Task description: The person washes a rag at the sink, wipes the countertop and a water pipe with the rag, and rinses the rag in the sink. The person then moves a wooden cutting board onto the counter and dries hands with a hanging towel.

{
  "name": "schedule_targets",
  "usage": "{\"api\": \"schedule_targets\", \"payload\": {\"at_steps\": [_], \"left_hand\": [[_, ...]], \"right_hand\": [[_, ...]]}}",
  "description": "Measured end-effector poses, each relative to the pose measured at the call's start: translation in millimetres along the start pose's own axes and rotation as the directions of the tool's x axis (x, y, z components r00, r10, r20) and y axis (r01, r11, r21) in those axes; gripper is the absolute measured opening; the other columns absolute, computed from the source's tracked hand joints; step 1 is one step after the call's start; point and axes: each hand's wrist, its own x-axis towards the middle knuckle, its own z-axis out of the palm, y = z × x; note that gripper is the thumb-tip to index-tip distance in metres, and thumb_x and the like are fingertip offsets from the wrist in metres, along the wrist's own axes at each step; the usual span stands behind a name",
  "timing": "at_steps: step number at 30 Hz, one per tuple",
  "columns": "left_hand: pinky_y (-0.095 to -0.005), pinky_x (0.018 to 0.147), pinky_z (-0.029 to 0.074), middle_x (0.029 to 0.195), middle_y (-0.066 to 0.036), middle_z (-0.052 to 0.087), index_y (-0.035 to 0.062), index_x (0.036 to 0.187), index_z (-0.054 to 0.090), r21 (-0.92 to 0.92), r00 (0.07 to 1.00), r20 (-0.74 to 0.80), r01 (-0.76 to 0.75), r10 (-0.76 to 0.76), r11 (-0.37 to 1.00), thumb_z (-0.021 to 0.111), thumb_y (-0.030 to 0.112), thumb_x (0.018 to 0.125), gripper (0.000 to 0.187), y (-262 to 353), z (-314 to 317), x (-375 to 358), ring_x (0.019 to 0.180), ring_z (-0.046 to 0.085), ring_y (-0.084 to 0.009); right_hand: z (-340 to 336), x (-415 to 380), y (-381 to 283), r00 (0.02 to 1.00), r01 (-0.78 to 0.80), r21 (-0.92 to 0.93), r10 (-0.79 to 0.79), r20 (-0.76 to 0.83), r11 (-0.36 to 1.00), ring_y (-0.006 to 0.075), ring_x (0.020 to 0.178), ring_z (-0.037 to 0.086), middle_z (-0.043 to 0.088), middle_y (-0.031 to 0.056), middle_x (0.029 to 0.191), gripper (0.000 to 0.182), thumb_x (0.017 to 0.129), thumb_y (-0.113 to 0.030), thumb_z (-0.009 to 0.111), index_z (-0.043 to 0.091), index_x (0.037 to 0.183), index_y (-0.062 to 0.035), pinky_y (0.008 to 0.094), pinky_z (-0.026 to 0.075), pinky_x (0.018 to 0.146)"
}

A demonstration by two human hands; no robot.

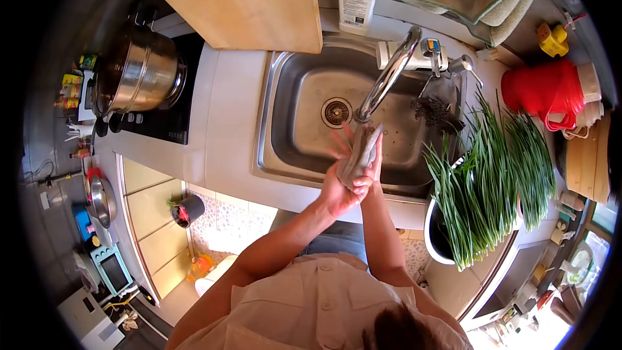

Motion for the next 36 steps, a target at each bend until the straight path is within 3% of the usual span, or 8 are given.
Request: {"api": "schedule_targets", "payload": {"at_steps": [3,6,9,12,16,19,25,36], "left_hand": [[-0.0217,0.038,0.034,0.065,-0.003,0.045,0.0009,0.098,0.051,0.16,0.996,-0.089,-0.001,0.015,0.987,0.038,0.039,0.088,0.041,0.2,-11.8,2.6,0.045,0.041,-0.0119],[-0.0207,0.031,0.019,0.053,0.002,0.038,0.003,0.087,0.05,0.374,0.982,-0.156,0.162,-0.11,0.913,0.045,0.045,0.085,0.043,27.0,-18.3,7.0,0.035,0.027,-0.0068],[-0.0202,0.03,0.016,0.049,0.003,0.036,0.0053,0.082,0.049,0.739,0.906,-0.423,0.34,0.008,0.582,0.055,0.037,0.081,0.032,43.4,-9.3,10.8,0.034,0.024,-0.0047],[-0.0234,0.032,0.023,0.051,0.001,0.042,0.0051,0.078,0.052,0.897,0.88,-0.438,0.442,0.181,0.019,0.057,0.032,0.079,0.027,60.1,1.4,23.8,0.036,0.032,-0.0065],[-0.0347,0.051,0.043,0.06,-0.007,0.057,0.002,0.073,0.058,0.721,0.877,-0.18,0.425,0.445,-0.547,0.056,0.025,0.075,0.024,58.2,-0.7,38.7,0.053,0.055,-0.0189],[-0.0375,0.055,0.046,0.064,-0.011,0.061,0.004,0.072,0.061,0.324,0.891,-0.064,0.445,0.45,-0.835,0.054,0.025,0.073,0.022,44.0,9.0,37.0,0.062,0.06,-0.0258],[-0.0409,0.056,0.048,0.065,-0.011,0.062,0.0073,0.069,0.063,0.039,0.955,0.009,0.297,0.297,-0.954,0.055,0.03,0.071,0.024,47.5,-31.6,41.0,0.062,0.061,-0.0291],[-0.039,0.059,0.048,0.068,-0.011,0.062,0.0084,0.066,0.063,0.089,0.926,0.049,0.37,0.375,-0.925,0.056,0.028,0.072,0.021,36.1,-48.9,40.8,0.067,0.061,-0.0273]], "right_hand": [[-27.7,24.1,-6.9,1.0,0.021,0.151,-0.022,0.0,0.988,0.0167,0.083,0.054,0.054,0.007,0.097,0.024,0.088,-0.03,0.047,0.047,0.108,-0.017,0.0267,0.047,0.069],[-36.5,30.7,-23.4,0.989,-0.102,-0.181,0.08,-0.122,0.978,0.0124,0.065,0.049,0.05,0.0025,0.073,0.015,0.09,-0.026,0.045,0.049,0.09,-0.0117,0.0241,0.043,0.056],[-14.0,38.1,-25.2,0.927,-0.205,-0.422,0.038,-0.372,0.883,0.012,0.052,0.046,0.048,0.0014,0.061,0.021,0.088,-0.028,0.047,0.048,0.079,-0.0097,0.0244,0.038,0.047],[-1.2,55.1,-25.2,0.832,-0.266,-0.592,-0.128,-0.539,0.761,0.0168,0.049,0.049,0.052,0.0051,0.057,0.034,0.087,-0.033,0.049,0.053,0.07,-0.0032,0.0308,0.041,0.049],[6.5,62.9,-18.1,0.848,-0.221,-0.975,-0.498,-0.181,-0.022,0.0401,0.069,0.057,0.058,0.0275,0.074,0.04,0.086,-0.027,0.046,0.058,0.072,0.0089,0.0439,0.043,0.064],[4.7,56.2,-16.1,0.868,-0.183,-0.96,-0.493,-0.057,-0.211,0.0438,0.075,0.054,0.056,0.0293,0.077,0.036,0.084,-0.024,0.045,0.058,0.072,0.0074,0.0456,0.043,0.067],[-48.9,69.4,-1.3,0.886,-0.262,-0.889,-0.458,-0.067,-0.376,0.0426,0.07,0.057,0.056,0.0285,0.07,0.034,0.08,-0.021,0.044,0.059,0.067,0.0068,0.0468,0.046,0.065],[-66.1,64.9,0.7,0.93,-0.239,-0.841,-0.363,-0.056,-0.485,0.042,0.069,0.058,0.058,0.0265,0.07,0.035,0.082,-0.023,0.041,0.06,0.071,0.005,0.0457,0.048,0.066]]}}
